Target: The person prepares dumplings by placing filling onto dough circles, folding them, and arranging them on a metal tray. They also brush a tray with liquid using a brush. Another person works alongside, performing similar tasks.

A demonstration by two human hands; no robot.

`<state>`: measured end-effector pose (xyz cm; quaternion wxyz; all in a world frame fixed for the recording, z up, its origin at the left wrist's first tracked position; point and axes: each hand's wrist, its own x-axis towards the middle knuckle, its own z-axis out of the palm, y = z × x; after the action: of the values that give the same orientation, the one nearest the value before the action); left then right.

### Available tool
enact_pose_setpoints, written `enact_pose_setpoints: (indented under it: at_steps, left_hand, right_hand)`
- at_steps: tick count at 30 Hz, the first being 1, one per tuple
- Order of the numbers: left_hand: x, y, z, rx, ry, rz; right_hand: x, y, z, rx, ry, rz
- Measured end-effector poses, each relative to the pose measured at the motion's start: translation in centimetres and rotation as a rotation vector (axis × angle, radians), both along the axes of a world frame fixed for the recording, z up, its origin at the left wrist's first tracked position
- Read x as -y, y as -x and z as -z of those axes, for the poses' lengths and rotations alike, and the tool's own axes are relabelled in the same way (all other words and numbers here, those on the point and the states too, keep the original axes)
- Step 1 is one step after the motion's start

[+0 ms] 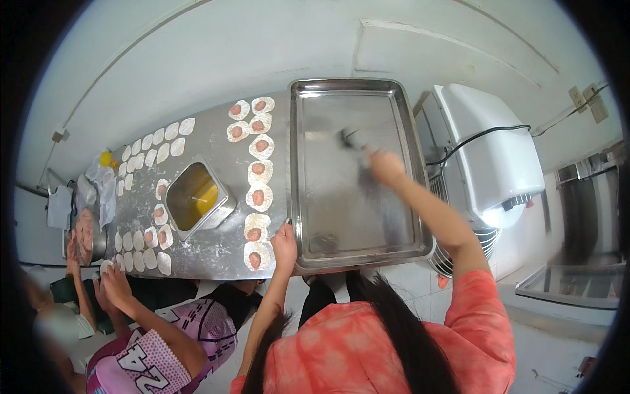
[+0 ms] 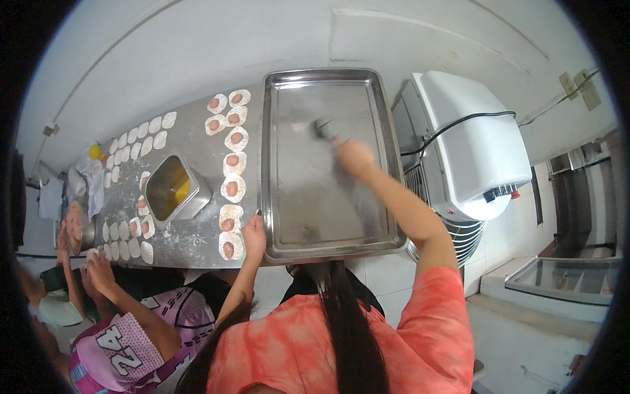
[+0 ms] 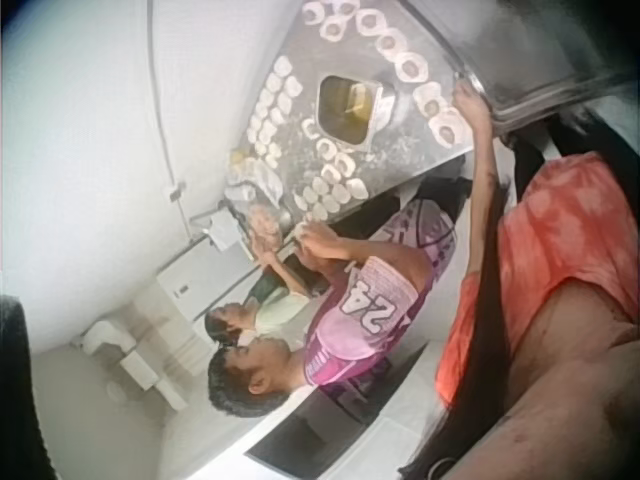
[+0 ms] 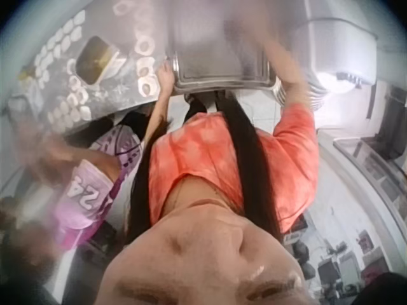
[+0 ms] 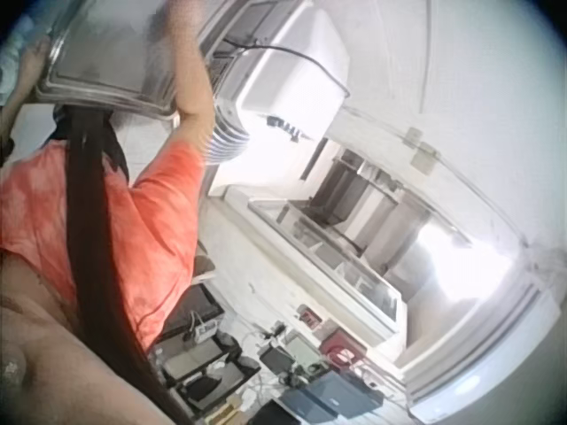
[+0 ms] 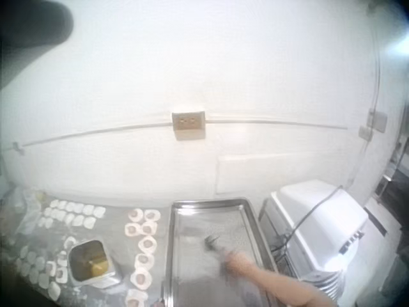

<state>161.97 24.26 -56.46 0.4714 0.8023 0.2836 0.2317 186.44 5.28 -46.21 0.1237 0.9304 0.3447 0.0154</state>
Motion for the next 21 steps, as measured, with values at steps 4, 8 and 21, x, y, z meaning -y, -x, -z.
enact_pose_setpoints:
  at_steps: [4,8,21]
  left_hand:
    - [-0.2,0.0,0.1,-0.064,0.025,-0.005]
    - [0.3,-1.0,-0.6,-0.057,0.047,0.012]
    - [0.4,-1.3,-1.4,-0.141,0.026,-0.007]
  right_hand:
    - [-0.4,0.9,0.8,-0.028,0.008,-0.245]
    - [2.7,-11.2,0.1,0.170,-0.154,0.285]
    - [0.2,-8.1,1.4,-0.100,-0.065,0.116]
